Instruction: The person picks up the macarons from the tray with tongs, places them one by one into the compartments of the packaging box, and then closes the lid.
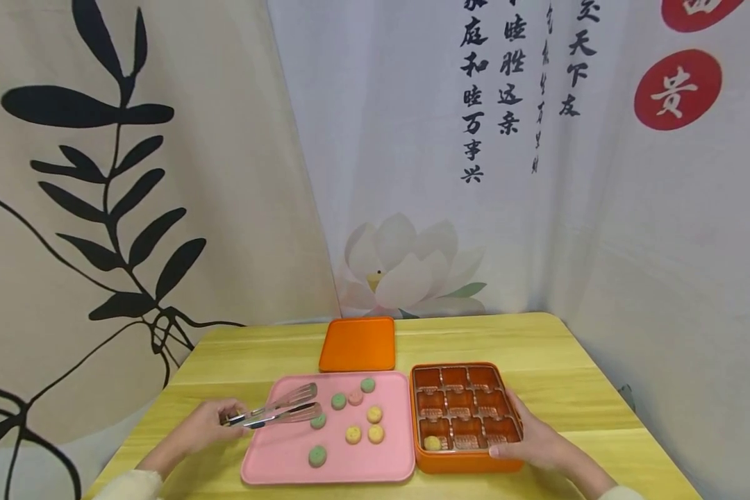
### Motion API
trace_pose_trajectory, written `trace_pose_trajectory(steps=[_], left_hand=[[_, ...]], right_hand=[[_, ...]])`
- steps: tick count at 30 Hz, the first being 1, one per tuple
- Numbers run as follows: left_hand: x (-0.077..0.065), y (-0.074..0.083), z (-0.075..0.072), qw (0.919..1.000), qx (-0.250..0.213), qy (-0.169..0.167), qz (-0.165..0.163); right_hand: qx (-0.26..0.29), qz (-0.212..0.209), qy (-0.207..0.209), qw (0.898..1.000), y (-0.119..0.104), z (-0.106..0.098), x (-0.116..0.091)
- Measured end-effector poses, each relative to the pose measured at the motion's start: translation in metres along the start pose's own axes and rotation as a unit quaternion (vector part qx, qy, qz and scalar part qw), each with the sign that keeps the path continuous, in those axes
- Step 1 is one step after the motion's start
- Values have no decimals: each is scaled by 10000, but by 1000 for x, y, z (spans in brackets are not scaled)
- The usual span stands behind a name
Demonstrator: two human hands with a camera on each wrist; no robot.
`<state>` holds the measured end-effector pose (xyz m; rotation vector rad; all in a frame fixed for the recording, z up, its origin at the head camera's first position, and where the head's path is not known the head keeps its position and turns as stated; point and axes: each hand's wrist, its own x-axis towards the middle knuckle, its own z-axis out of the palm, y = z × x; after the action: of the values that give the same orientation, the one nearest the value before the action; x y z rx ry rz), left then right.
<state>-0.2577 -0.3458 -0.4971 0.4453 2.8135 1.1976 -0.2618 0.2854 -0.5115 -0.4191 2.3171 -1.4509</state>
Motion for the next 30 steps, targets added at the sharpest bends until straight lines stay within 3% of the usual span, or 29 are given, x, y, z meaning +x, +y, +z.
trace_pose_trajectory(steps=[6,18,30], left_hand=[[-4,-6,9,9996,-93,-203,179],[-4,-11,20,9979,-220,-265,542],[-8,-14,26,9995,-189,-83,257]], right_hand=[[43,38,-21,10000,0,1,-4],[184,71,-146,9997,1,1,-2],[188,206,-169,9995,1,1,-2]])
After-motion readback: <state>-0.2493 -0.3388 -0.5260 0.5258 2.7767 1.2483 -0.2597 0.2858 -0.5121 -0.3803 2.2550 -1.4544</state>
